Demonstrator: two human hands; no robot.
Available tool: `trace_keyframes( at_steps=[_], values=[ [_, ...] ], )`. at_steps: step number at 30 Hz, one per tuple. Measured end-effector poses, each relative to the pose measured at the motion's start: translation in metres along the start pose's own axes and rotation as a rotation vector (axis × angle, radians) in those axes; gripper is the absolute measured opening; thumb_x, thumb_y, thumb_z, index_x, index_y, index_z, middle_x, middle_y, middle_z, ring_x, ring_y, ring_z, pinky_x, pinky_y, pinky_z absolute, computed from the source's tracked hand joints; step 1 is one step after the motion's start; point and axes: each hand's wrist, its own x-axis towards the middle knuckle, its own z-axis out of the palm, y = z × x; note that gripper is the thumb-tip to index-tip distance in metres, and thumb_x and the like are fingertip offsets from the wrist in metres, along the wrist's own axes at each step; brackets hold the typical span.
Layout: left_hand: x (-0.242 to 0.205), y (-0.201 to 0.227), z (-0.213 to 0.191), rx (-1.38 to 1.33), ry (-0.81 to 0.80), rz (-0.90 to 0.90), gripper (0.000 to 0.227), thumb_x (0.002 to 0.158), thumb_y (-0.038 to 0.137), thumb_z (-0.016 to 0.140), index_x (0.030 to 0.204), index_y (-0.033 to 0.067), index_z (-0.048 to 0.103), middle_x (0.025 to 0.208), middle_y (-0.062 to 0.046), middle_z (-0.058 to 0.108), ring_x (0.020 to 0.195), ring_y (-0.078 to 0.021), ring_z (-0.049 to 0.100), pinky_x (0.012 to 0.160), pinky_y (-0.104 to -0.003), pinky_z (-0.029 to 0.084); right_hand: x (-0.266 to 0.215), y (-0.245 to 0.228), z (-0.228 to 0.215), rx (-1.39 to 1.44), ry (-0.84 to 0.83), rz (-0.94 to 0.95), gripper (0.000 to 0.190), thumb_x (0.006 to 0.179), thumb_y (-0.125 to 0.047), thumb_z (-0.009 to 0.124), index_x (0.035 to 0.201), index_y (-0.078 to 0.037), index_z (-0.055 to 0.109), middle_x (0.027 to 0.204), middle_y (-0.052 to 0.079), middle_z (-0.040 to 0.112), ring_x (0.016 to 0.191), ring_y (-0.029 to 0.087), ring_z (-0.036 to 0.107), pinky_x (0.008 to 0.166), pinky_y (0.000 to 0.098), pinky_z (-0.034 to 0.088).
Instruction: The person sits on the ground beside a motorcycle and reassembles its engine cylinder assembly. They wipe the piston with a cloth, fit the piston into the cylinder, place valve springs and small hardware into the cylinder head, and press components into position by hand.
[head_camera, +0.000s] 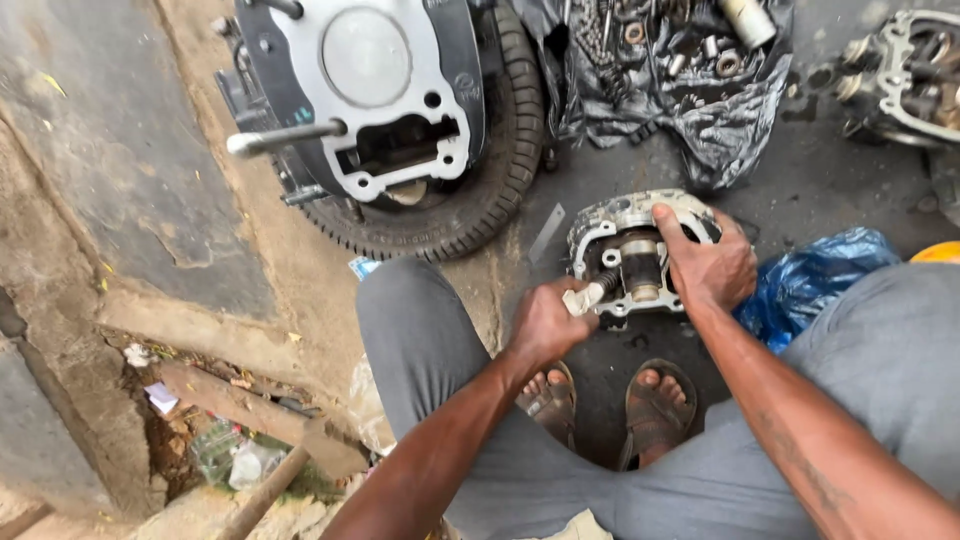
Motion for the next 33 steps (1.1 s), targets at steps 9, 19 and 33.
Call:
trace_keyframes(
  at_steps=[9, 19, 33],
  values=[
    [-0.010, 0.010, -0.005, 0.019, 0.106, 0.157, 0.056, 0.072, 0.029, 0.077, 0.122, 0.0049, 0.071, 0.089, -0.022, 0.076, 0.081, -0.0303, 0.077, 0.078, -0.041, 0.061, 0.004, 0.007, 0.003, 0.075, 0.040, -0.055, 0.081, 0.070, -0.076, 0.085, 0.121, -0.013, 0.075, 0.113, 0.020, 0.072, 0.102, 0.042, 0.068, 0.086, 0.0562, 0.051],
    [0.005, -0.002, -0.006, 0.528, 0.116, 0.564, 0.046, 0.075, 0.030, 0.075, 0.112, 0.0056, 0.068, 0.107, -0.022, 0.072, 0.088, -0.0384, 0.071, 0.080, -0.050, 0.056, 0.005, -0.012, 0.000, 0.076, 0.011, -0.091, 0.084, 0.067, -0.079, 0.078, 0.123, -0.017, 0.076, 0.124, 0.020, 0.071, 0.111, 0.043, 0.064, 0.094, 0.0560, 0.049],
    [-0.021, 0.008, -0.015, 0.475, -0.039, 0.257, 0.065, 0.081, 0.020, 0.063, 0.146, 0.0165, 0.054, 0.070, -0.021, 0.068, 0.055, -0.0326, 0.062, 0.064, -0.048, 0.064, 0.004, 0.012, -0.002, 0.223, -0.295, 0.047, 0.110, 0.068, -0.073, 0.079, 0.143, 0.000, 0.046, 0.140, 0.027, 0.056, 0.128, 0.039, 0.057, 0.103, 0.0491, 0.049]
  ],
)
